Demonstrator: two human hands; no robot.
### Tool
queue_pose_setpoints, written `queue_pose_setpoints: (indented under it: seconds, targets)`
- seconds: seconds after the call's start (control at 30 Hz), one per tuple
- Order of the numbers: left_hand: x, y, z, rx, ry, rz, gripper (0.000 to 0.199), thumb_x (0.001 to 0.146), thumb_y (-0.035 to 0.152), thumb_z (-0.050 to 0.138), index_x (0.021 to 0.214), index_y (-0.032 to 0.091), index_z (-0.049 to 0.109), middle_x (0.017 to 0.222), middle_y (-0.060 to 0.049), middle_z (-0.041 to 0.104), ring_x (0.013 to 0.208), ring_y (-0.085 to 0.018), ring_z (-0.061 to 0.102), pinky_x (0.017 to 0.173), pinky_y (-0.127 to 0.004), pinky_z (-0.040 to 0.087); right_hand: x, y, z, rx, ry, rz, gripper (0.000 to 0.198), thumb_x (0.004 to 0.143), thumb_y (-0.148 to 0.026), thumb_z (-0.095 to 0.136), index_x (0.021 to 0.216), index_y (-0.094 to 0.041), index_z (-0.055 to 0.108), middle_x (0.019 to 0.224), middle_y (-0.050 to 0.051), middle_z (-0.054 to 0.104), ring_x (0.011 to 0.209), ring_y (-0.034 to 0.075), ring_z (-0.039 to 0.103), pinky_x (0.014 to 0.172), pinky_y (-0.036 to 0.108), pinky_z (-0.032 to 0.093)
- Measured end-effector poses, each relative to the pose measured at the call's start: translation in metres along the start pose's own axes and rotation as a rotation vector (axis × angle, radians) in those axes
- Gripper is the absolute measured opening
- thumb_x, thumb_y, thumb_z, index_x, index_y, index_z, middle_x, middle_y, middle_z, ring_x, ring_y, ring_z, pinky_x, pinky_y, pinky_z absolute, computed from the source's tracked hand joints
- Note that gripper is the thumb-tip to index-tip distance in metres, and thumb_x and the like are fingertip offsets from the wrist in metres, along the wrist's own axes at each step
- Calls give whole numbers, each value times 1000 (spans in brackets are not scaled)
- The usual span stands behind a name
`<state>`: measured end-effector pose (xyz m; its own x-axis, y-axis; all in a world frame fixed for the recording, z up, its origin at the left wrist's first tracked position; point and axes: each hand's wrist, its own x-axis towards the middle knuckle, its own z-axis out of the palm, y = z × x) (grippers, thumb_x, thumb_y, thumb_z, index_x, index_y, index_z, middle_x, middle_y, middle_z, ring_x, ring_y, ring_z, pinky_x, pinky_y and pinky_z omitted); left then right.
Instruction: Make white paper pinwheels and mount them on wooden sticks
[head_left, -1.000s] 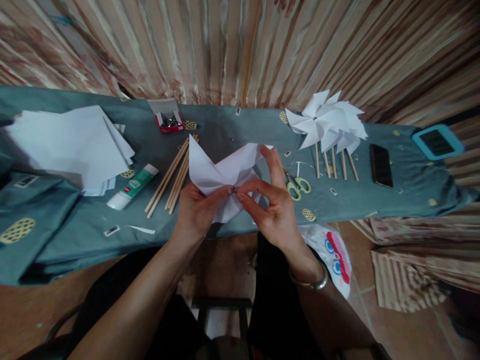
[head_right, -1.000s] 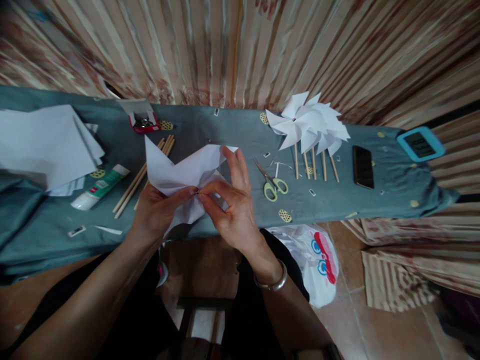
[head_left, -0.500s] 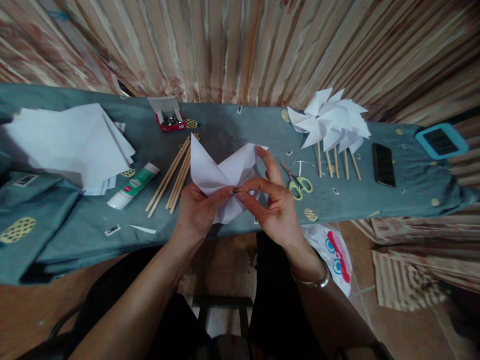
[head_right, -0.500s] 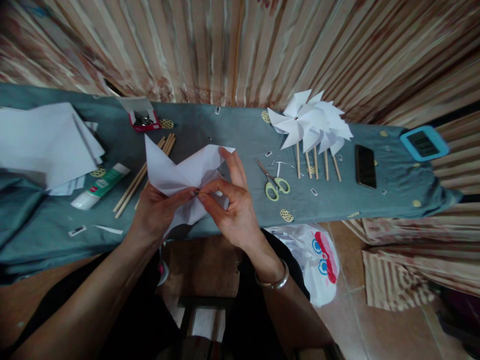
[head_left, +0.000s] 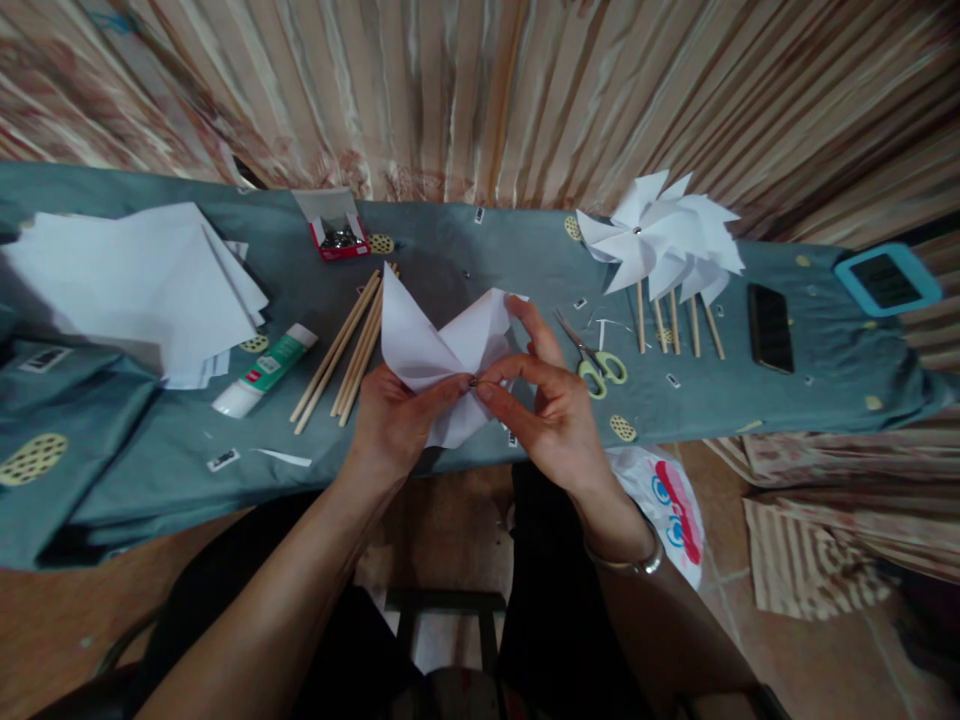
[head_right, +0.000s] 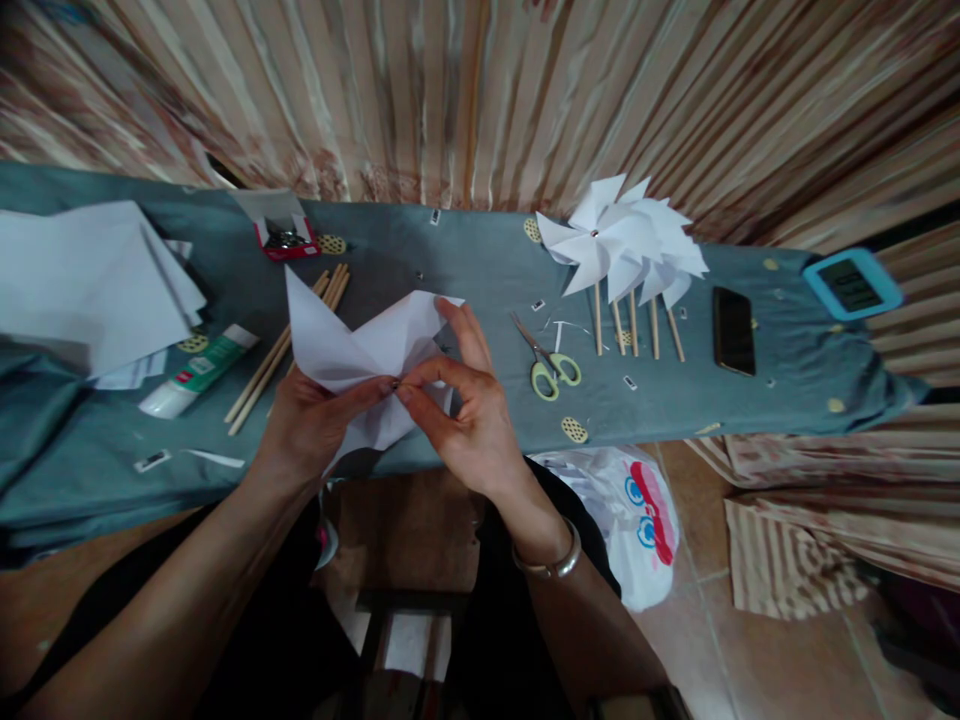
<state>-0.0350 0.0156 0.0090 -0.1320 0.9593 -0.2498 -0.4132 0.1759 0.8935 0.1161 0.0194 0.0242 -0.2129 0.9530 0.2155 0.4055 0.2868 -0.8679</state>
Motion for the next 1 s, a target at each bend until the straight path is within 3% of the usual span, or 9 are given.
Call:
queue_pose_setpoints:
  seconds: [0.17,0.47,1.0]
  targets:
    - [1,1,-1,15,0,-6,27,52,24,87,75,15,75,74,-4,75,62,-18,67,59,-28,54,1,1,-1,18,-13,-4,4,83,-24,68,80,-25,70,156,-5,39,147,27,32,121,53,22]
    - [0,0,-2,-3,-13,-15,30,50,26,90,73,15,74,71,-3,74,64,-20,69,62,-29,56,2,3,-1,40,-21,-15,5,83,-23,67,79,-25,69,155,-5,41,147,25,32,122,51,22]
    - [-1,2,-4,-20,-116,-4,30,60,23,88,88,18,77,83,-4,77,75,-20,73,73,-29,59,-1,1,0,3,46,-8,2,82,-22,68,81,-23,69,153,2,44,150,26,26,123,54,19]
